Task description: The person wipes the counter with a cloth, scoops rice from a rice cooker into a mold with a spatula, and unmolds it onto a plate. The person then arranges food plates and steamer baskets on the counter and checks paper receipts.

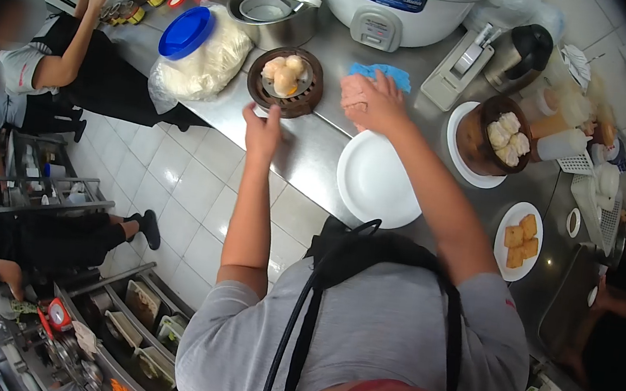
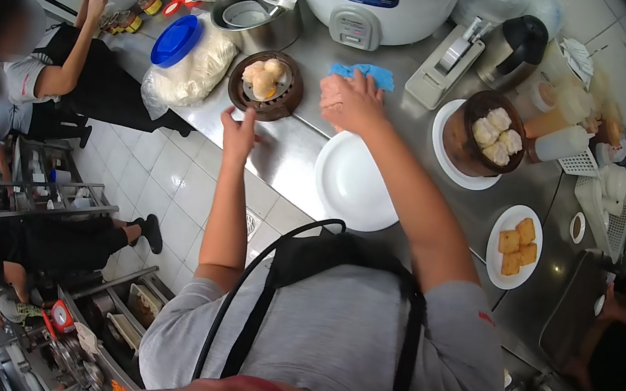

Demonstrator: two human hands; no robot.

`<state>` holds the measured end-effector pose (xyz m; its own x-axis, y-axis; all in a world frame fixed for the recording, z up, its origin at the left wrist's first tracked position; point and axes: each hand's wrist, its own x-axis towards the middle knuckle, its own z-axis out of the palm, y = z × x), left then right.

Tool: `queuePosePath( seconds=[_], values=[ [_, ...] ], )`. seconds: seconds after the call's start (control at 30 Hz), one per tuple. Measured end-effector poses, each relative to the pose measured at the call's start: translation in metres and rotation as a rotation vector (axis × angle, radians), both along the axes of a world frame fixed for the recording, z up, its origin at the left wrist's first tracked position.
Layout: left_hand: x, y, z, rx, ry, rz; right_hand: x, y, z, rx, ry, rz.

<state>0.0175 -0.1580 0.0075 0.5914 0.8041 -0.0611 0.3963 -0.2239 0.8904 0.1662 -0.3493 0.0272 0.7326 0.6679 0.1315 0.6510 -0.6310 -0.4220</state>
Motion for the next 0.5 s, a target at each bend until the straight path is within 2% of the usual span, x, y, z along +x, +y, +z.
queuePosePath(
  seconds=[0.03,0.13,0.17,0.23,0.33,0.37,0.47,0.5],
  values=[
    [0.006,0.016,0.003,0.031,0.129,0.014,0.005,0.008,-0.009,-0.1,-0.068,0.009],
    [0.021,0.023,0.03,-0.139,0.201,-0.072,0.038,0.01,-0.026,-0.105,-0.024,0.015],
    [0.025,0.032,0.021,-0.171,0.14,-0.107,0.045,0.007,-0.03,-0.065,-0.073,-0.077],
    [0.026,0.038,0.026,-0.154,0.184,-0.133,0.048,-0.004,-0.028,0.012,-0.171,-0.272],
    [0.019,0.038,0.032,-0.084,0.182,-0.239,0.026,-0.051,0.01,0.284,-0.087,-0.237],
    [0.016,0.025,0.047,-0.058,0.166,-0.274,0.016,-0.075,0.01,0.397,-0.186,-0.119],
    [0.009,-0.013,0.075,-0.151,0.097,-0.422,-0.022,-0.151,0.056,0.553,-0.189,-0.155],
    [0.008,-0.026,0.083,-0.181,0.102,-0.49,-0.02,-0.174,0.064,0.667,-0.259,-0.376]
  ],
)
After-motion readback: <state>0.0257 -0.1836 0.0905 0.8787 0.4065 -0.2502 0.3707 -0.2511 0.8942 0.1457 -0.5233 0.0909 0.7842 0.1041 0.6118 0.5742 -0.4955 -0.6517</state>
